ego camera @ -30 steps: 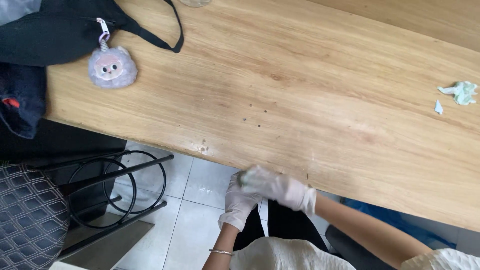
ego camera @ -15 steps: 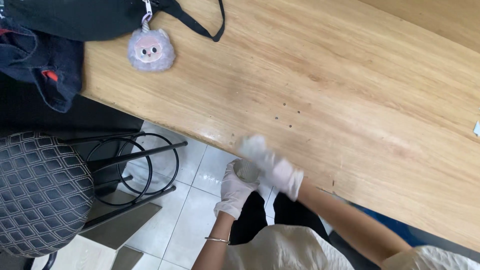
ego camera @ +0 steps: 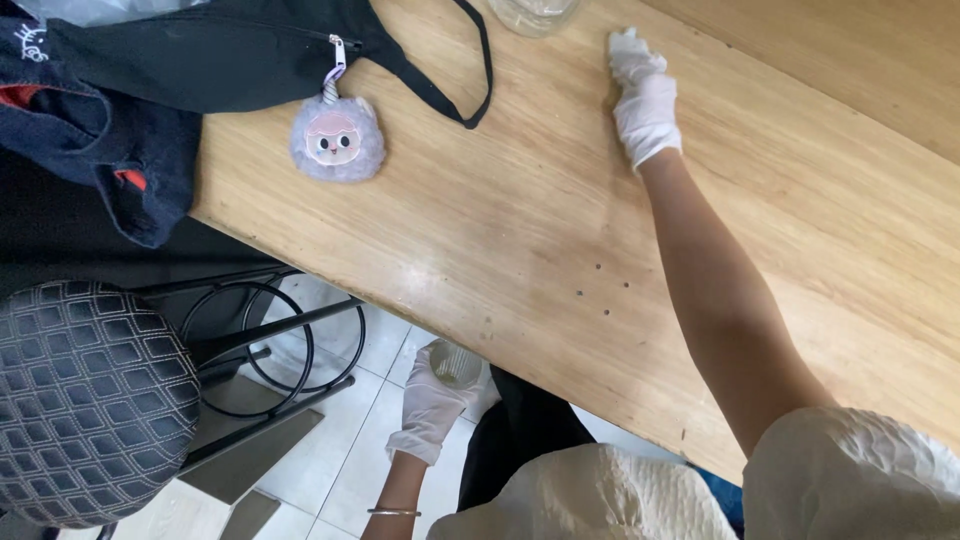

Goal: The person uses a heat gun to soften wax residue inside a glass jar and wipes the jar with a tissue, then wipes the wooden table surface with tissues. They then move to a shelf, handle wrapped candle products, read a paper slip, and pick up flower-shaped silicone molds from the shelf.

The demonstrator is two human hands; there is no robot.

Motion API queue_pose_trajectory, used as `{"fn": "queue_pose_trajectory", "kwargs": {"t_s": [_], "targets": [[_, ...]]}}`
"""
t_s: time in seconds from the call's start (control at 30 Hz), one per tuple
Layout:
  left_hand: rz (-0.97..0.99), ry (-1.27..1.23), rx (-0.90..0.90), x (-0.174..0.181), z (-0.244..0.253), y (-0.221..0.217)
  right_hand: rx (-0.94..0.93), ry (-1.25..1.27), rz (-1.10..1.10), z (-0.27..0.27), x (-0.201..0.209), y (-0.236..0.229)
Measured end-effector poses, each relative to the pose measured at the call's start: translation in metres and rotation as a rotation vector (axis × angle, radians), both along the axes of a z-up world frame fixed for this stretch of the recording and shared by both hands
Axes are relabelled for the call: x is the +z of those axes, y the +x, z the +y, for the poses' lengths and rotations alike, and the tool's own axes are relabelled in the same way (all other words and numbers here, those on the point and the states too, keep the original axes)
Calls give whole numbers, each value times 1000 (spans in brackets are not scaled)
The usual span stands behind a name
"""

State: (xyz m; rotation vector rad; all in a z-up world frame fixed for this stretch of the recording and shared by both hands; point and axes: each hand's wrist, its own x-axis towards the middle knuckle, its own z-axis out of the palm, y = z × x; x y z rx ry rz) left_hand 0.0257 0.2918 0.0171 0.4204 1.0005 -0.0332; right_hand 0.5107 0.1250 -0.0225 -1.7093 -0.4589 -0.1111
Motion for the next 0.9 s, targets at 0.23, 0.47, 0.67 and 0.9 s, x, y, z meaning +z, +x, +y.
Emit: {"fn": "queue_pose_trajectory", "kwargs": {"t_s": [0.23, 0.47, 0.67, 0.9], "targets": [[148, 930, -734, -43, 28, -11, 268, -1889, -1638, 66, 45, -312], [-155, 476, -460, -70, 59, -40, 701, -532, -59, 69, -9, -396], [154, 1038, -1050, 30, 43, 16, -31, -348, 227, 12, 136, -212], [39, 1063, -1277, -12, 52, 10, 82, -812, 169, -6, -11, -383]]}}
